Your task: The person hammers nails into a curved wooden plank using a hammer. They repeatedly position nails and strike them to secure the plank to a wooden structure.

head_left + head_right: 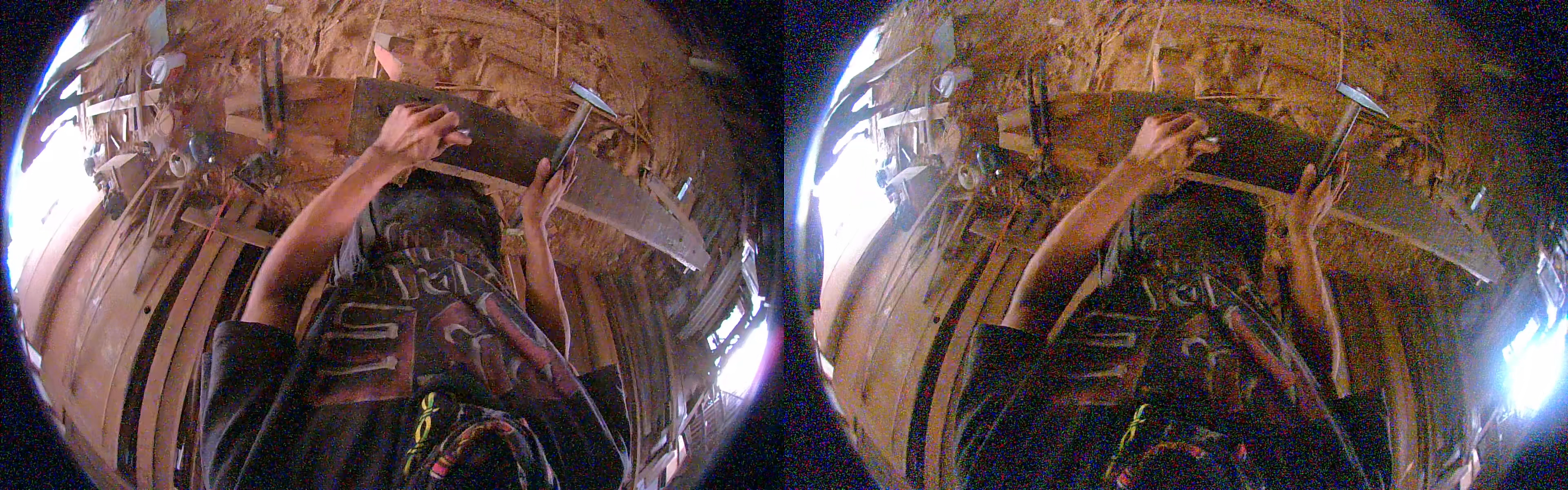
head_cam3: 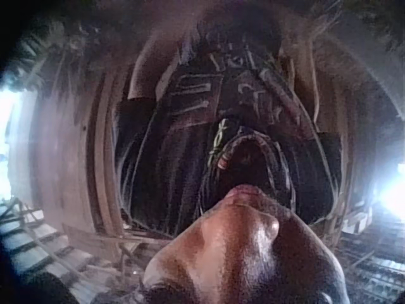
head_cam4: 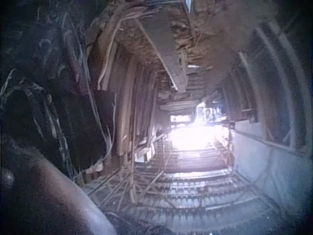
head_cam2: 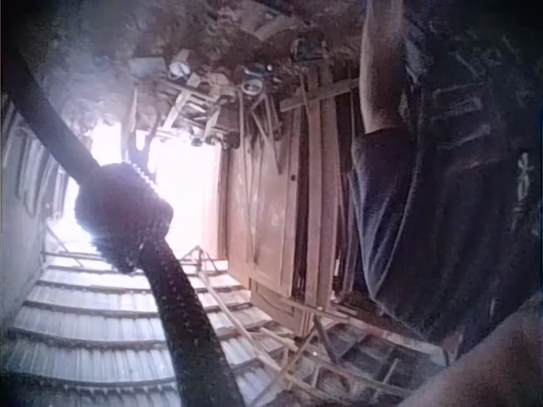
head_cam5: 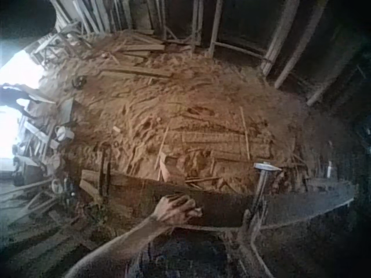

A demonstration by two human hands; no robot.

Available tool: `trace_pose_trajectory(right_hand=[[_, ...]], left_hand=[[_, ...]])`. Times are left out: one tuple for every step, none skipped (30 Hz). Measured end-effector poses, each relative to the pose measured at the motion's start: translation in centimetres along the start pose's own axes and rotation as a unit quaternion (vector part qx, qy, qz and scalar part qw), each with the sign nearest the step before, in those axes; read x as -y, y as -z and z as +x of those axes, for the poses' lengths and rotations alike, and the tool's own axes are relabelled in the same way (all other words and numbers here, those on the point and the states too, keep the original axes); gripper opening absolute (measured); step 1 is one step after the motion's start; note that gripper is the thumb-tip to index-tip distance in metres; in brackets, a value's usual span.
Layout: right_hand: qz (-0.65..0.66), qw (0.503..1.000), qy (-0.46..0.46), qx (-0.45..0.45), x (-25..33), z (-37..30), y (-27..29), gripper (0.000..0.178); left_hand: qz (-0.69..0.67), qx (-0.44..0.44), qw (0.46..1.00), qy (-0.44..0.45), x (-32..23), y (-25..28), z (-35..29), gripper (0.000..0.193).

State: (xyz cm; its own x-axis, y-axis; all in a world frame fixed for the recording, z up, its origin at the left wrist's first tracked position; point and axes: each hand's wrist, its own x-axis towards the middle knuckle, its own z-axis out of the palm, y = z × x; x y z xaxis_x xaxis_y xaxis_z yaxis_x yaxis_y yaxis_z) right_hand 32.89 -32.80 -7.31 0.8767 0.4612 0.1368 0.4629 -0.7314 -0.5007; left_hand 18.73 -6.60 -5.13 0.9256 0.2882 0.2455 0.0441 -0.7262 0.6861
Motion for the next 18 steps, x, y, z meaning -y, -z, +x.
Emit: trace_pose_trajectory(right_hand=[[0.01,1.0,-0.009,0.005,0.4,0.2,0.0,0.059],[0.015,1.0,-0.022,0.007,1.0,0.0,0.2,0.059],[0.017,0.999,-0.039,0.005,1.1,-0.3,0.8,0.059],[0.013,1.0,-0.027,0.0,0.9,-0.3,0.8,0.058],[0.002,1.0,-0.011,0.0,0.3,-0.4,0.8,0.058],[-0.003,1.0,0.0,-0.004,0.2,-0.4,0.6,0.058],[0.005,1.0,-0.008,-0.004,0.0,-0.2,0.2,0.059],[0.013,1.0,-0.012,0.001,-0.3,-0.1,0.4,0.061],[0.021,1.0,-0.016,0.005,-0.4,-0.1,0.4,0.063],[0.014,1.0,-0.017,0.009,-0.4,0.0,0.6,0.063],[0.006,1.0,-0.016,0.012,-0.6,0.0,0.7,0.063],[-0.003,1.0,-0.015,0.014,-0.6,-0.1,0.8,0.064],[-0.024,0.999,-0.017,0.012,-0.8,-0.2,1.5,0.064],[-0.01,1.0,-0.019,0.013,-1.0,-0.3,1.2,0.064],[0.005,1.0,-0.022,0.014,-1.1,-0.2,0.8,0.064],[0.013,1.0,-0.024,0.014,-1.0,0.0,0.8,0.064],[0.006,1.0,-0.013,0.014,-0.9,0.2,0.9,0.062],[-0.001,1.0,-0.002,0.014,-0.8,0.3,0.9,0.06]], left_hand=[[-0.029,0.006,0.999,-0.024,0.2,1.0,-0.2,0.019],[0.122,0.167,0.963,0.173,-0.5,2.7,1.9,0.022],[0.261,0.315,0.843,0.349,-1.0,4.2,4.2,0.026],[0.213,0.177,0.913,0.3,3.8,5.8,3.0,0.031],[0.211,0.11,0.921,0.308,5.5,8.8,1.8,0.034],[0.209,0.044,0.926,0.312,7.1,12.1,0.8,0.037],[0.27,0.052,0.887,0.372,5.0,15.8,1.6,0.039],[0.287,0.02,0.902,0.321,5.3,15.2,0.2,0.039],[0.304,-0.012,0.914,0.268,6.0,13.7,-2.3,0.039],[0.316,-0.041,0.924,0.211,6.4,12.7,-3.6,0.039],[0.263,-0.064,0.943,0.192,5.6,11.9,-3.7,0.036],[0.21,-0.087,0.958,0.172,4.3,10.6,-3.8,0.033],[0.125,-0.108,0.969,0.185,3.1,9.3,-3.4,0.03],[0.057,-0.132,0.969,0.201,1.5,8.5,-3.1,0.027],[-0.031,-0.152,0.955,0.251,0.1,8.3,-2.6,0.023],[-0.124,-0.171,0.931,0.299,-1.0,8.1,-2.0,0.02],[-0.147,-0.187,0.924,0.3,-1.3,8.1,-1.7,0.018],[-0.17,-0.203,0.916,0.301,-1.6,8.0,-1.5,0.016]])
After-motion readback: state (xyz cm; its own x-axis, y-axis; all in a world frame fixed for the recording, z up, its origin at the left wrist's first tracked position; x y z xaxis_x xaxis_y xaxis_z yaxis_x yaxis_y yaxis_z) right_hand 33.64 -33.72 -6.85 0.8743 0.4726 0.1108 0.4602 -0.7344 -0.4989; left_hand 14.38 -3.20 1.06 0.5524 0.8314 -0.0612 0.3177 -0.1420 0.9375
